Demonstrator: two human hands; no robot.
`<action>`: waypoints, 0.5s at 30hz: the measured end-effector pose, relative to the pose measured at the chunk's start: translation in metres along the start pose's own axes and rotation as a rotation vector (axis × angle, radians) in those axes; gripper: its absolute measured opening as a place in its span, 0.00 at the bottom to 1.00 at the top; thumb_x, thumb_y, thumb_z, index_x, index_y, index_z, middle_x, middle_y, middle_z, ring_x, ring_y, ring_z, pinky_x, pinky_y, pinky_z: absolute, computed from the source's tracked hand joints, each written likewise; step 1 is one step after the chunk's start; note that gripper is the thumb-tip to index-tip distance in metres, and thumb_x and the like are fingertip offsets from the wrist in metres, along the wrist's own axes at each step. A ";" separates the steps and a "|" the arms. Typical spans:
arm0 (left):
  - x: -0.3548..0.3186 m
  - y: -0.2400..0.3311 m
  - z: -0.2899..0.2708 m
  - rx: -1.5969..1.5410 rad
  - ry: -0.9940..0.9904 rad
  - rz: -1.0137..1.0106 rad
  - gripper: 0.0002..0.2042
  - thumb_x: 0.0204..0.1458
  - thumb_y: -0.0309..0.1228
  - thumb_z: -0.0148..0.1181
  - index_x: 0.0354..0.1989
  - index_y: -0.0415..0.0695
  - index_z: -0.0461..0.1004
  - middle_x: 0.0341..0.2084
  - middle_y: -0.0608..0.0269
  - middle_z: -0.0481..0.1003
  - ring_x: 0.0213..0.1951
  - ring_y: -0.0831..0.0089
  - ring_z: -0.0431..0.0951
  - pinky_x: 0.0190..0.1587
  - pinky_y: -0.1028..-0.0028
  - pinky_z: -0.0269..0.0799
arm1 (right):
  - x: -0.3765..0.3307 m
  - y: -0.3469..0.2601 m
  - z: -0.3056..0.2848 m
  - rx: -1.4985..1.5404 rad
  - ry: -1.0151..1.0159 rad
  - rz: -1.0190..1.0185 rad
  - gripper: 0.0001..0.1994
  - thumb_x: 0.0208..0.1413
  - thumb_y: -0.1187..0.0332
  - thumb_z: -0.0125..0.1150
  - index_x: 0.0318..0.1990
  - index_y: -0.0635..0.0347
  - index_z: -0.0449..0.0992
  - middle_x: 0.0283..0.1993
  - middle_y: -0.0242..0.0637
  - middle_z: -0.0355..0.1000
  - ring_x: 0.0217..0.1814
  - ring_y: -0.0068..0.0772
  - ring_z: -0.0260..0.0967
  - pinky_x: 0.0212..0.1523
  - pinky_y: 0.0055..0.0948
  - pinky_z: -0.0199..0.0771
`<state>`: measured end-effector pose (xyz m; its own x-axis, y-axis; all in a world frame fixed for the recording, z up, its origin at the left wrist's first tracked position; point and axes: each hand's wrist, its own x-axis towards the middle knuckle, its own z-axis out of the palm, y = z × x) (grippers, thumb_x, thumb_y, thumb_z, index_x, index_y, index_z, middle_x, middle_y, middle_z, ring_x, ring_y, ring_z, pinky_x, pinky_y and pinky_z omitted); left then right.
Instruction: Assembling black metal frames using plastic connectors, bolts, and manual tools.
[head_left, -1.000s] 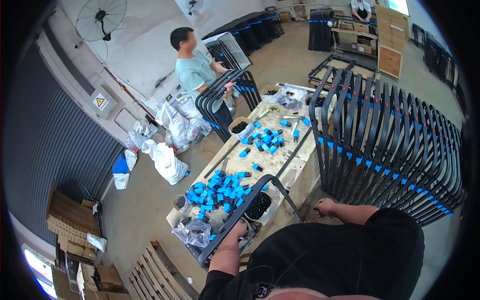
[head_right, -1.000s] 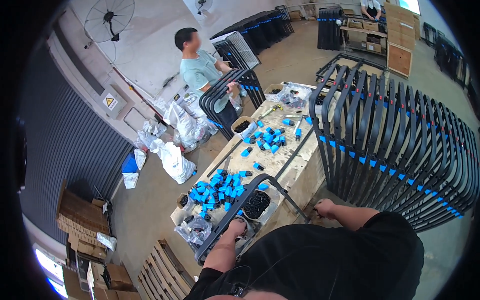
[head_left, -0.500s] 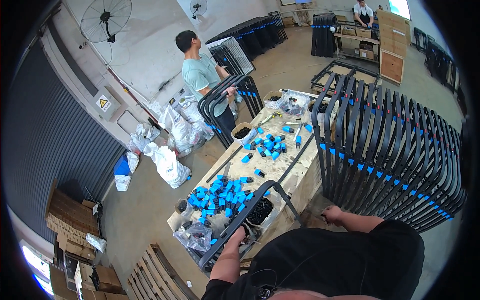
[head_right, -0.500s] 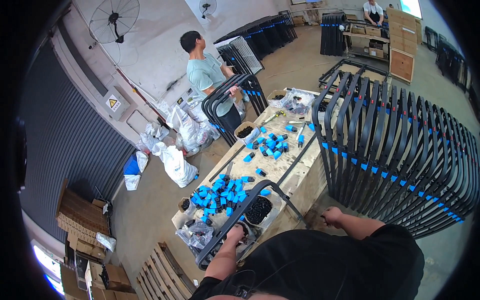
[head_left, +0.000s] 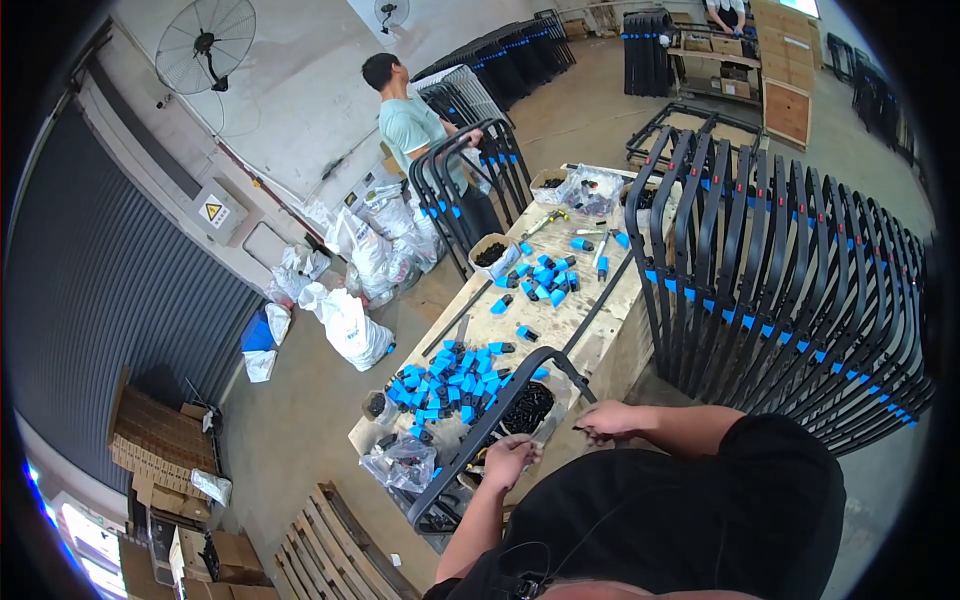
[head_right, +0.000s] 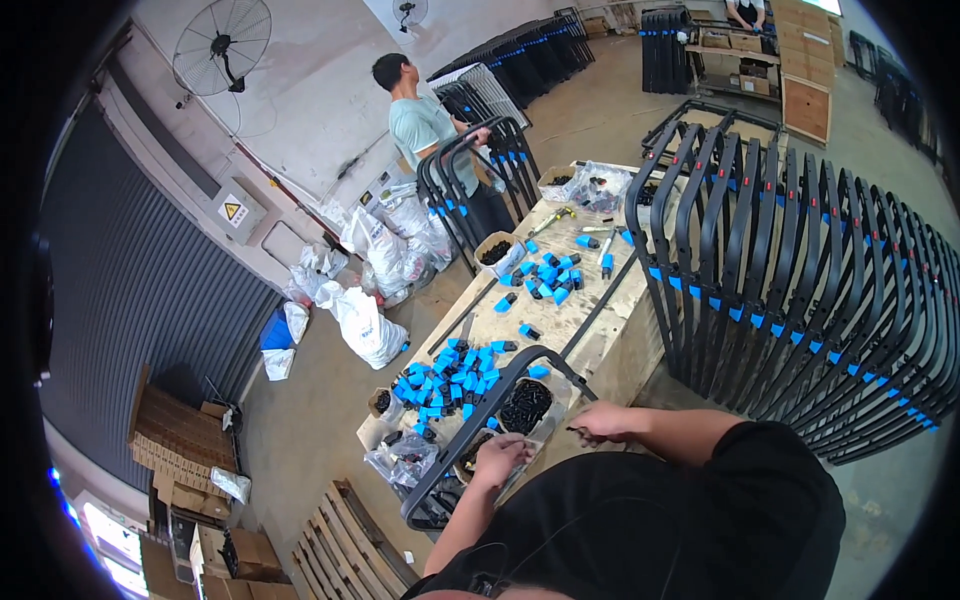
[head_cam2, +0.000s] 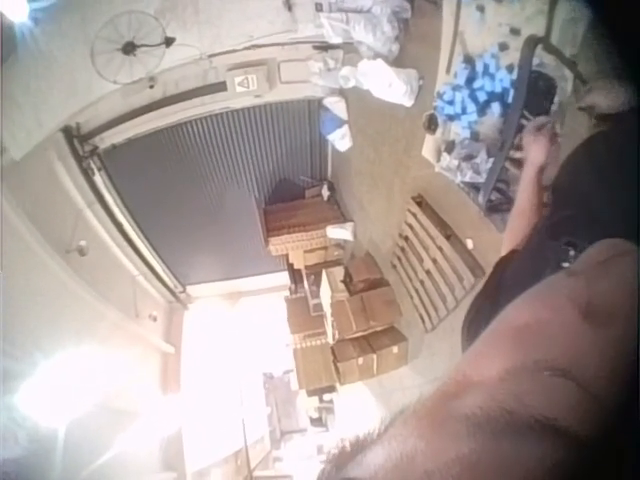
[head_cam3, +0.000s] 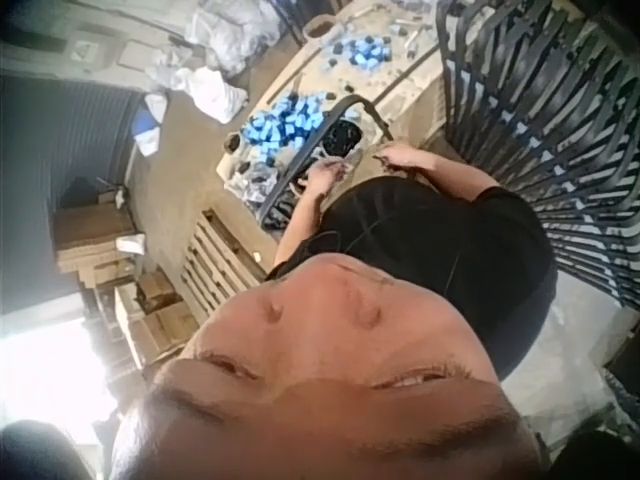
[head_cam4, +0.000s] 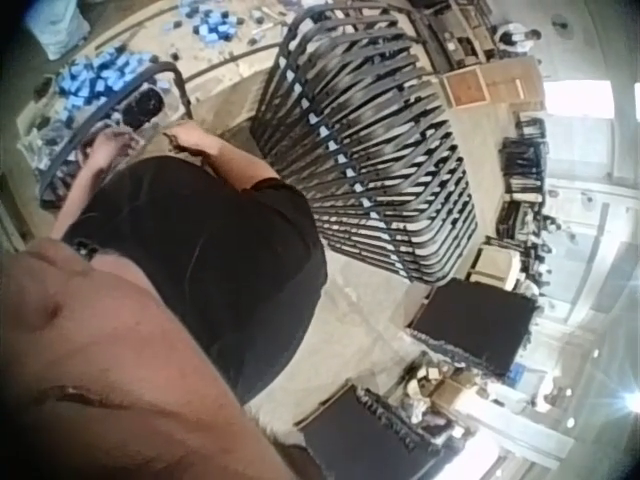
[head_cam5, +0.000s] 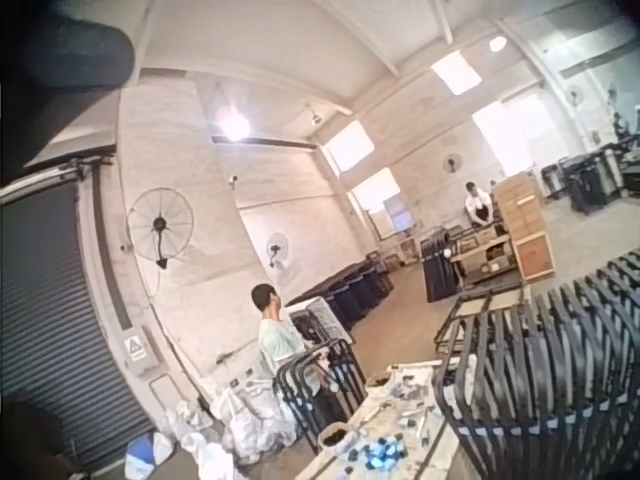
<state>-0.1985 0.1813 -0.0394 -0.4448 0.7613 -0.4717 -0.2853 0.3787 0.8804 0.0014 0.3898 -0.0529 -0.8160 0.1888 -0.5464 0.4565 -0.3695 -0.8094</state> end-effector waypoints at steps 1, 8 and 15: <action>-0.005 0.011 0.015 0.096 -0.033 0.038 0.11 0.63 0.23 0.55 0.49 0.29 0.74 0.38 0.52 0.81 0.37 0.66 0.83 0.41 0.72 0.80 | 0.015 0.001 0.007 0.003 -0.004 0.001 0.09 0.63 0.62 0.61 0.39 0.58 0.77 0.30 0.34 0.74 0.27 0.30 0.71 0.26 0.32 0.71; -0.030 0.063 0.078 0.718 -0.029 0.450 0.11 0.60 0.26 0.60 0.48 0.35 0.78 0.37 0.55 0.82 0.37 0.73 0.83 0.42 0.73 0.78 | 0.050 -0.017 0.042 0.568 -0.163 0.199 0.13 0.69 0.64 0.45 0.36 0.54 0.77 0.29 0.33 0.73 0.25 0.30 0.67 0.26 0.31 0.65; -0.035 0.021 0.060 0.562 0.092 0.415 0.12 0.60 0.30 0.64 0.48 0.35 0.78 0.34 0.64 0.81 0.35 0.80 0.79 0.41 0.76 0.75 | 0.042 0.003 0.001 0.429 -0.301 0.123 0.10 0.68 0.62 0.49 0.40 0.54 0.76 0.28 0.32 0.70 0.26 0.28 0.63 0.26 0.28 0.61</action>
<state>-0.1375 0.1941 -0.0018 -0.4991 0.8636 -0.0722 0.3940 0.3003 0.8687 -0.0319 0.3957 -0.0784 -0.8602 -0.1254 -0.4943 0.4206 -0.7226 -0.5486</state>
